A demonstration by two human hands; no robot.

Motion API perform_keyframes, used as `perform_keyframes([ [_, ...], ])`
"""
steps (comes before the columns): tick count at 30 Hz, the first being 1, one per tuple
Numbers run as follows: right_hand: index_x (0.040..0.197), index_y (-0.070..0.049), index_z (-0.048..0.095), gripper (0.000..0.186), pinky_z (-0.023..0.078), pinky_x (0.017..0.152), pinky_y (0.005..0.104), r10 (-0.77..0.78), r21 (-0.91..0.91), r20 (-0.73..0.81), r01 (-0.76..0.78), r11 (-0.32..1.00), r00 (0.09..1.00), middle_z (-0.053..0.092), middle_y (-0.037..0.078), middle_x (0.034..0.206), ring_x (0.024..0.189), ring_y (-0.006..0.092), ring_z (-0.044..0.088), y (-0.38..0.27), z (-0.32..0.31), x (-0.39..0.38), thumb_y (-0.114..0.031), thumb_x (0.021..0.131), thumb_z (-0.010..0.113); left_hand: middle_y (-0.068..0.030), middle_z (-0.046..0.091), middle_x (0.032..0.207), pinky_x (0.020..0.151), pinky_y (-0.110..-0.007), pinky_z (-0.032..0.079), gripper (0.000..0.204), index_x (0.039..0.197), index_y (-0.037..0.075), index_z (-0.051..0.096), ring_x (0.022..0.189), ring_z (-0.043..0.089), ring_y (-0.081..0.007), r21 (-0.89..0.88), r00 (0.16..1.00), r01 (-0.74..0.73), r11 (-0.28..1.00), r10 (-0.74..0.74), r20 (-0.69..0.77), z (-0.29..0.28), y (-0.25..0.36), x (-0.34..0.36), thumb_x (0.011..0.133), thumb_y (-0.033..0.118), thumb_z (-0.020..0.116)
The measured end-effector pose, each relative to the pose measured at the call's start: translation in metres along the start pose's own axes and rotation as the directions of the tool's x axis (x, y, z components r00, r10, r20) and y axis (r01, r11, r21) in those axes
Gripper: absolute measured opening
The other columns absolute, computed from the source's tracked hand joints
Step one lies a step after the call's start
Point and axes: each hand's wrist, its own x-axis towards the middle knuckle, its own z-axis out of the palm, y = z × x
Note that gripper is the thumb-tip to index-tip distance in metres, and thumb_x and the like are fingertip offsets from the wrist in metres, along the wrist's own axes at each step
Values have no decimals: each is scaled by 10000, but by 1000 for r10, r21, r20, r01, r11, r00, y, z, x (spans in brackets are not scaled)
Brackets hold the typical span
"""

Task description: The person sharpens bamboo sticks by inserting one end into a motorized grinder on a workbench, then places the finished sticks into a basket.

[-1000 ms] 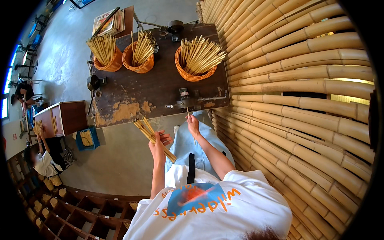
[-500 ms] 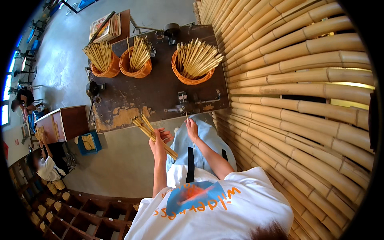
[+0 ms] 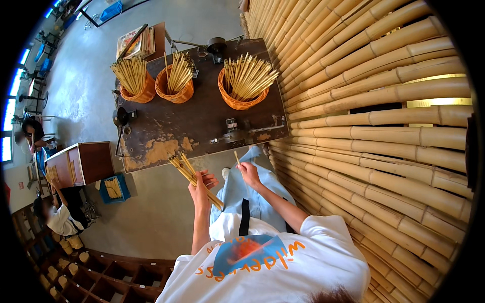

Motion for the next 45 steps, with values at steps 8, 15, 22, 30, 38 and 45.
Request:
perform_keyframes([
  [8,1029,11,558,133,523,697,292,-393,108,-639,583,805,661,653,105,863,761,161,661,-214,-122,180,-108,1007,502,-123,633,838,646,-334,587,408,1058,-33,557,706,648,-189,-7,1000,-21,1000,21,9,-14,-3,-12,1025,363,460],
  [15,1066,-6,627,176,547,693,353,-228,-75,-276,216,974,934,703,135,900,757,217,691,-166,-85,297,-131,942,613,-126,634,840,655,-333,583,419,1073,-37,553,707,644,-192,17,999,-22,1000,21,33,-6,4,-21,1023,370,462],
  [22,1098,46,628,308,535,777,357,-39,-96,-359,5,995,933,698,177,984,863,250,677,-174,-80,248,-151,871,698,-131,637,843,659,-329,581,403,1065,-46,562,707,648,-193,16,998,-11,1000,10,55,11,6,-30,1030,341,456],
  [30,971,2,700,217,500,635,253,-128,396,468,-78,915,875,691,37,793,702,66,597,-195,-66,28,-204,912,666,-150,664,861,694,-320,591,380,1052,-70,590,756,680,-208,110,942,26,994,-62,331,40,1,-27,1041,277,437],
  [38,955,0,660,185,452,550,268,-132,215,232,81,973,964,658,44,733,620,68,562,-226,-90,13,-166,876,684,-160,679,900,749,-332,586,402,1148,-111,569,810,687,-218,118,931,18,993,-60,361,39,2,-37,1045,250,424],
  [45,957,13,669,168,451,536,271,-117,338,314,4,941,942,642,54,690,591,67,542,-215,-77,11,-136,880,674,-165,680,913,734,-339,592,402,1145,-120,561,813,686,-226,139,921,-2,990,-52,387,29,-1,-36,1043,245,427],
])
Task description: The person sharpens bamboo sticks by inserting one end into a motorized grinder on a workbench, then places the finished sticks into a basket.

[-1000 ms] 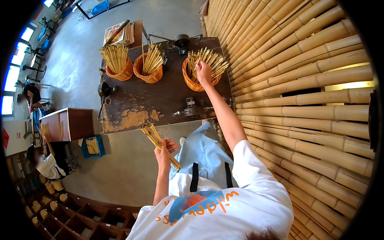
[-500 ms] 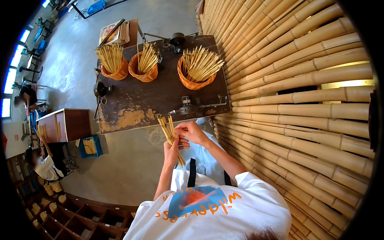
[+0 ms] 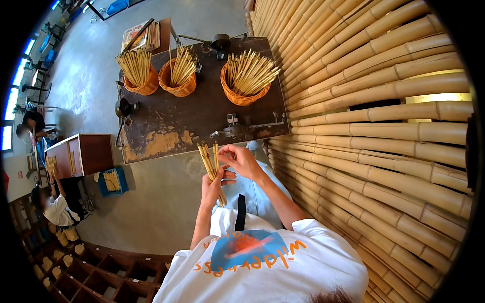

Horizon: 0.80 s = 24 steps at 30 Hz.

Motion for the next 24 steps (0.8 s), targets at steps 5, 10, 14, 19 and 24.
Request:
perform_keyframes([
  [5,954,24,636,188,444,513,244,-8,69,28,6,998,1000,667,36,734,588,62,544,6,4,-1,-161,933,615,-164,680,922,761,-345,590,409,1143,-117,568,840,687,-230,-29,1000,-15,999,15,-5,-2,-6,-2,1037,258,445],
  [10,978,-71,511,188,309,468,177,80,424,-401,108,899,913,654,65,740,513,16,382,-2,-13,-4,-227,1041,428,-169,679,954,790,-352,586,429,1114,-103,591,875,685,-234,-45,965,-50,998,37,-259,-8,1,-4,1027,300,474],
  [14,897,-34,585,253,433,506,291,101,61,-337,-86,994,936,652,79,632,530,125,569,98,-24,-7,-249,994,493,-112,648,852,667,-306,582,420,1077,-59,598,736,648,-172,-66,950,-40,997,18,-311,-31,1,-6,1030,334,458],
  [19,857,-27,656,272,456,527,331,186,-283,-332,-286,916,925,631,64,570,525,167,613,217,-9,13,-256,951,544,-97,635,830,628,-295,573,413,1082,-51,597,696,628,-155,-81,943,-59,995,29,-331,-34,4,-7,1026,337,469],
  [24,861,-52,670,253,468,560,355,187,-285,-417,-324,902,889,644,59,602,540,200,621,242,-6,43,-254,948,544,-100,635,835,626,-291,568,411,1083,-54,593,693,629,-157,-81,940,-45,996,15,-341,-32,1,-9,1027,334,468],
])
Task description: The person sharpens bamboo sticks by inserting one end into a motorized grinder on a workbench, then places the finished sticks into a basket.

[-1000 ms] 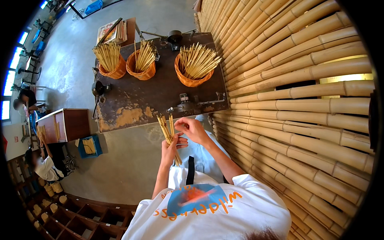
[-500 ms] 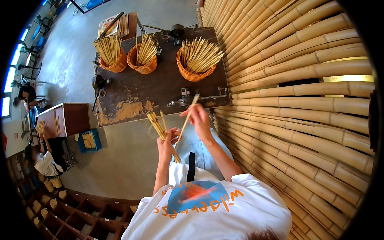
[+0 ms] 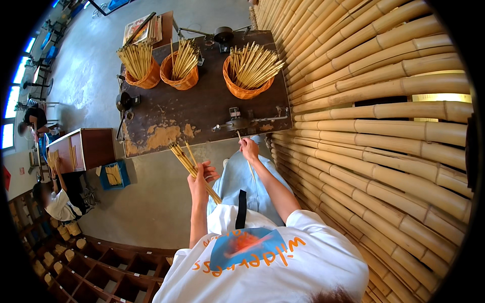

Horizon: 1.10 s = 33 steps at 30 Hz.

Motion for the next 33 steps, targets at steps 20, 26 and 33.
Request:
perform_keyframes([
  [20,900,-39,634,277,369,512,252,48,429,-184,37,903,982,498,-20,647,572,69,436,29,47,24,-271,999,520,-122,642,821,629,-325,595,412,1063,-81,599,677,645,-180,35,999,52,998,-52,14,10,2,22,1029,308,466],
  [26,853,-7,620,264,373,520,259,219,680,-85,-104,725,972,538,-2,683,570,80,434,17,54,17,-200,998,512,-124,643,819,630,-328,597,407,1061,-81,597,677,647,-184,36,998,63,997,-63,14,12,-1,28,1029,303,465],
  [33,885,-13,631,256,374,524,261,130,587,-181,1,809,975,538,2,684,584,71,437,25,59,19,-216,997,523,-125,641,821,625,-325,595,406,1058,-82,598,680,645,-184,30,998,58,998,-57,-12,16,5,37,1029,301,465],
])
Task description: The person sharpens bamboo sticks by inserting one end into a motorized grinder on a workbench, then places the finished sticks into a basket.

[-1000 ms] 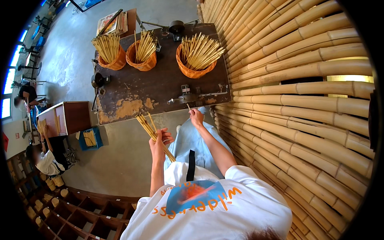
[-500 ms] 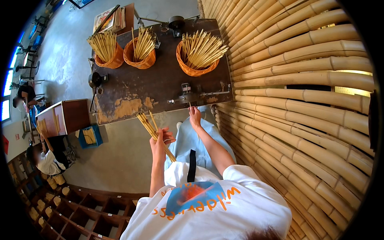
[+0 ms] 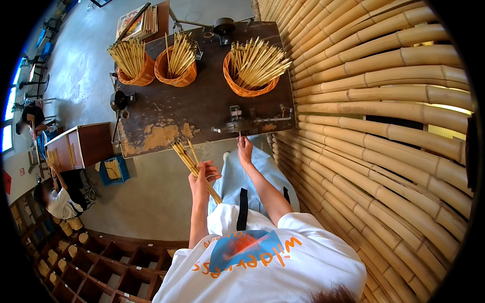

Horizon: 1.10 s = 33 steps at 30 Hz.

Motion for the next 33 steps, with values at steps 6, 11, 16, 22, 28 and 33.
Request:
perform_keyframes([
  [6,883,-12,642,263,362,505,251,10,-48,95,-5,999,995,512,-10,635,555,65,434,-3,-12,8,-225,993,534,-128,642,826,626,-326,594,415,1068,-87,597,690,646,-183,3,1000,10,1000,-10,-20,5,-1,6,1027,306,469],
  [11,881,-12,635,276,380,527,245,53,-5,78,-53,999,996,534,-7,663,581,68,454,-13,-10,2,-239,998,531,-127,643,828,635,-328,598,414,1072,-90,595,692,645,-179,-10,1000,11,1000,-11,-5,14,3,13,1027,302,471],
  [16,890,-19,631,274,393,543,245,79,-97,76,-72,993,994,559,-5,695,604,69,468,-23,-10,-1,-245,1001,525,-126,643,824,635,-327,598,411,1068,-91,594,690,645,-178,-27,1000,10,1000,-10,-4,22,4,20,1028,299,471],
  [22,889,-28,630,281,386,546,239,83,-34,58,-81,996,995,547,-8,695,606,67,455,-22,-8,-2,-259,1004,517,-125,645,824,634,-324,596,415,1066,-92,596,690,646,-178,-13,1000,2,1000,-2,6,27,10,18,1027,302,473],
  [28,881,-38,622,288,345,525,228,42,-16,55,-41,999,998,491,-33,670,591,53,408,-23,-3,-1,-272,1006,508,-127,645,819,633,-326,595,421,1061,-92,599,685,647,-181,-7,1000,-11,1000,11,1,14,8,7,1026,308,475],
  [33,877,-36,619,291,324,506,234,16,13,55,-17,1000,998,464,-36,650,574,56,396,-24,-2,-2,-270,1007,504,-129,646,823,639,-328,596,415,1063,-90,597,690,648,-184,-7,1000,21,1000,-21,-5,0,-5,2,1025,305,477],
])
